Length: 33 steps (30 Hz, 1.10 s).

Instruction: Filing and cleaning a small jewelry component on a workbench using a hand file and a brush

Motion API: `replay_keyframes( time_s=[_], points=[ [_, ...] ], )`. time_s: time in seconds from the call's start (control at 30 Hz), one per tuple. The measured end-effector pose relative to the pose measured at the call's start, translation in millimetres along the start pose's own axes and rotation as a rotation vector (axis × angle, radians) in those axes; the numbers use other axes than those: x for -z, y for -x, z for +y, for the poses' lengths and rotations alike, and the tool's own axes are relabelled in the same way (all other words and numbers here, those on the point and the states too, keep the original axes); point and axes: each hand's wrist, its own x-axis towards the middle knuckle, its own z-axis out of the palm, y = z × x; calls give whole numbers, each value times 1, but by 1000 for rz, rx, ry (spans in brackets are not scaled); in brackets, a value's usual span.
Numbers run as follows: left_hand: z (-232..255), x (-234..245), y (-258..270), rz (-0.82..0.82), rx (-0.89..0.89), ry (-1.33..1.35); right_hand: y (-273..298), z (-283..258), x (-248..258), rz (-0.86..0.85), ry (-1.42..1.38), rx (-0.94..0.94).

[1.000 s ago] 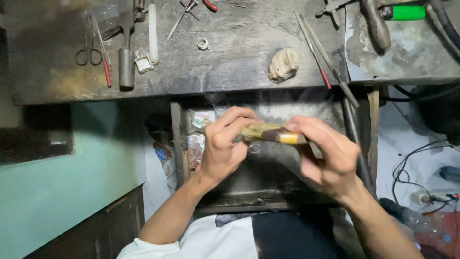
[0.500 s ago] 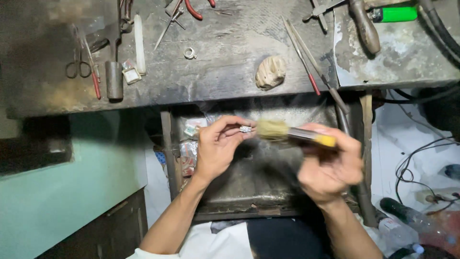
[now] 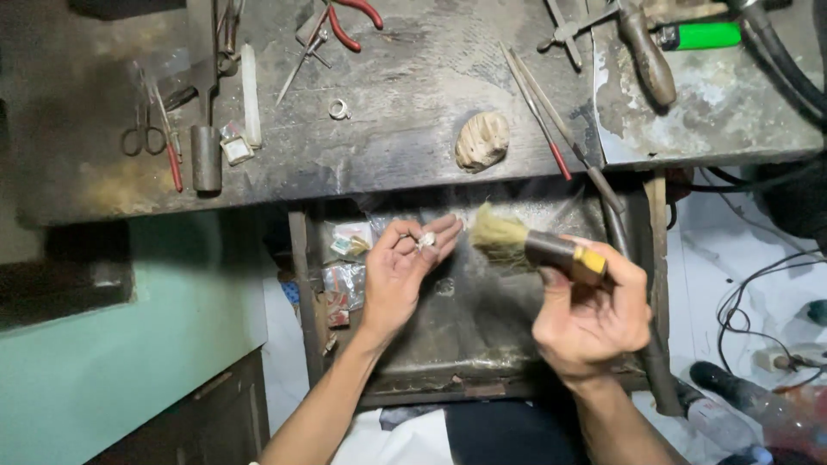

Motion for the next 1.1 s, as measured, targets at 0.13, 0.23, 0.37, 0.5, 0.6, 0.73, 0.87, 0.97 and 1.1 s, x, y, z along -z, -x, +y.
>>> replay_keyframes(
  time_s=[0.13, 0.23, 0.37, 0.5, 0.6, 0.73, 0.87, 0.97, 1.1],
  points=[
    [-2, -17, 3, 181, 180, 424, 0, 0, -21, -237, 80, 65],
    [-12, -8, -2, 322, 251, 605, -1, -7, -17, -170, 128, 77],
    [7, -30, 15, 236, 269, 525, 14, -7, -34, -268, 60, 72],
    [-24, 7, 6, 240, 164, 335, -4, -5, -14, -193, 186, 147],
    [-35, 20, 6, 218, 161, 307, 9, -4, -12, 7, 58, 20],
    [-36, 30, 3, 236, 137, 216, -2, -18, -7, -206, 161, 33],
    [-55, 34, 9, 124, 110, 258, 19, -4, -7, -298, 217, 104],
    [-36, 32, 7, 215, 117, 289, 5, -5, -7, -283, 246, 82],
    [-22, 21, 13, 164, 151, 332, 25, -13, -1, -142, 156, -118]
  ],
)
